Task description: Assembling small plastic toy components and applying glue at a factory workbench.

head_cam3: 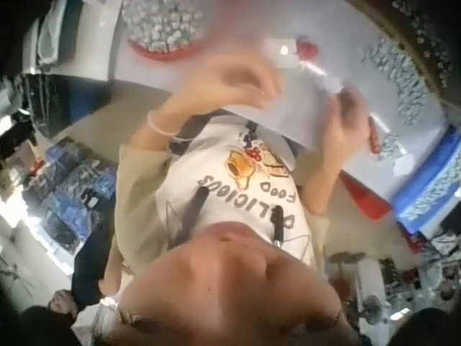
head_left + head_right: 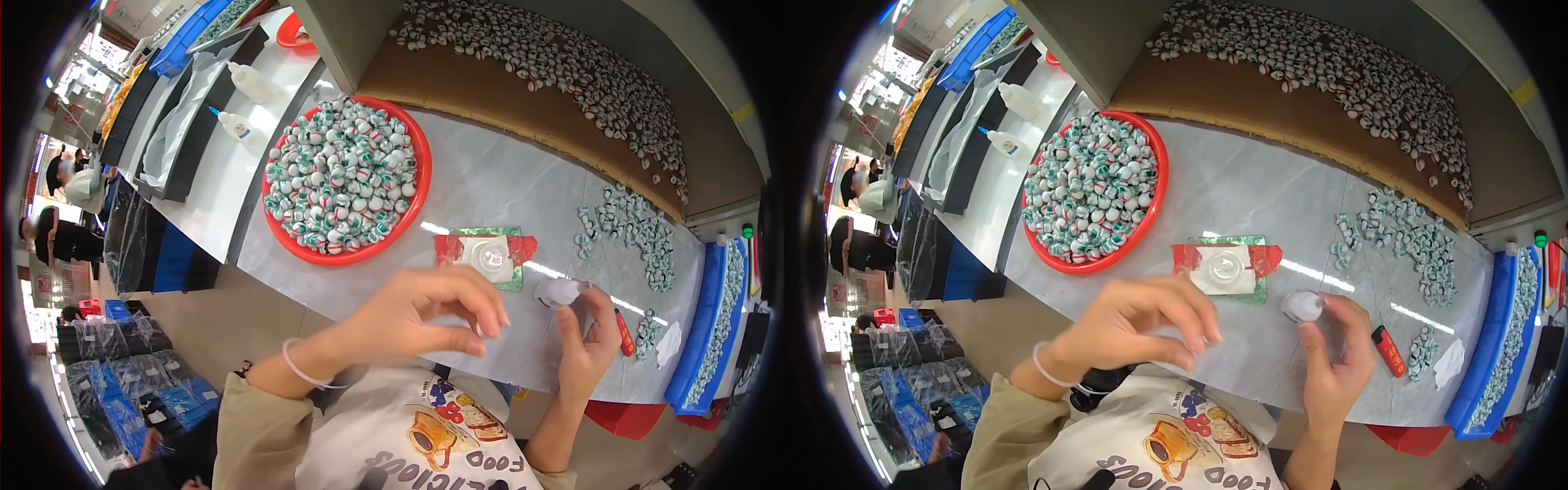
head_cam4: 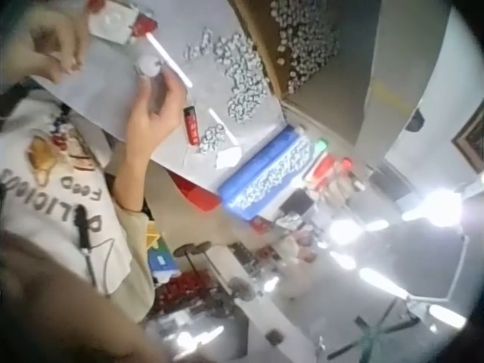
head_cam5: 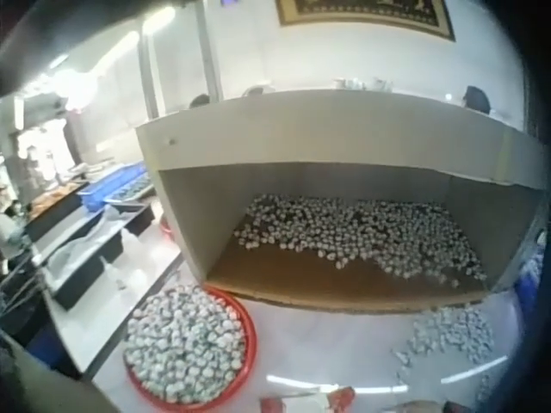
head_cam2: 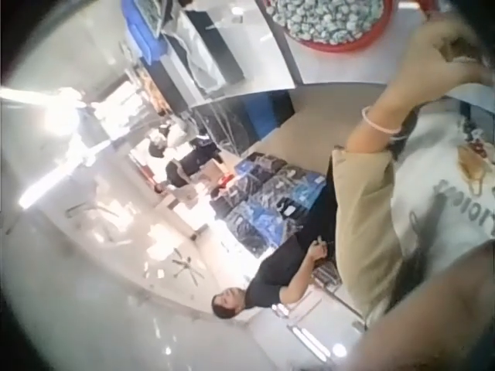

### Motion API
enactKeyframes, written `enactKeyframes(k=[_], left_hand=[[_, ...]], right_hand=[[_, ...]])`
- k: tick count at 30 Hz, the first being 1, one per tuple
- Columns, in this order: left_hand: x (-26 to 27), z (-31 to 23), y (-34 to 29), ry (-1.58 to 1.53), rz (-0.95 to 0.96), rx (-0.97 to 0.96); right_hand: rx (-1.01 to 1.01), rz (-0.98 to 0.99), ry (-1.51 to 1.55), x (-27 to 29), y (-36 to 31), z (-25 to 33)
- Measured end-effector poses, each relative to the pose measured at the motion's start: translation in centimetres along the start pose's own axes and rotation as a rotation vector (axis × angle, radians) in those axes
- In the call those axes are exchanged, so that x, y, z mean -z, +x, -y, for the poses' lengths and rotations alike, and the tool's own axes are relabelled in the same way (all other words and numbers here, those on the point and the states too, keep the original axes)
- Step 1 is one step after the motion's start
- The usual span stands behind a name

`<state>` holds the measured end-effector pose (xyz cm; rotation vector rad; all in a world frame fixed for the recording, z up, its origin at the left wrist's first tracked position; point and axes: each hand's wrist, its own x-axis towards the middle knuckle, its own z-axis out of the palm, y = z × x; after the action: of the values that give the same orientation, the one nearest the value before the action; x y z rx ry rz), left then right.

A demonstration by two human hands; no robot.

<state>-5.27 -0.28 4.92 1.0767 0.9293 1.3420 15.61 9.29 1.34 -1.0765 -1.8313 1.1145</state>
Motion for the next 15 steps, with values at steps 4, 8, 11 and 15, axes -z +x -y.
enactKeyframes(k=[4,8,11,15], left_hand=[[-1.9,3.0,-0.9,-0.335,0.007,0.145],[-2.8,4.1,-0.6,-0.337,-0.043,0.172],[-2.6,4.1,-0.9,-0.251,-0.068,0.198],[-2.4,4.7,-1.3,-0.269,-0.124,0.117]], right_hand=[[0.035,0.011,-0.051,-0.8,0.1,1.6],[0.053,0.058,0.039,-0.8,0.3,2.2],[0.202,0.195,-0.105,-0.6,0.3,2.3],[0.337,0.398,-0.215,-0.5,0.4,2.3]])
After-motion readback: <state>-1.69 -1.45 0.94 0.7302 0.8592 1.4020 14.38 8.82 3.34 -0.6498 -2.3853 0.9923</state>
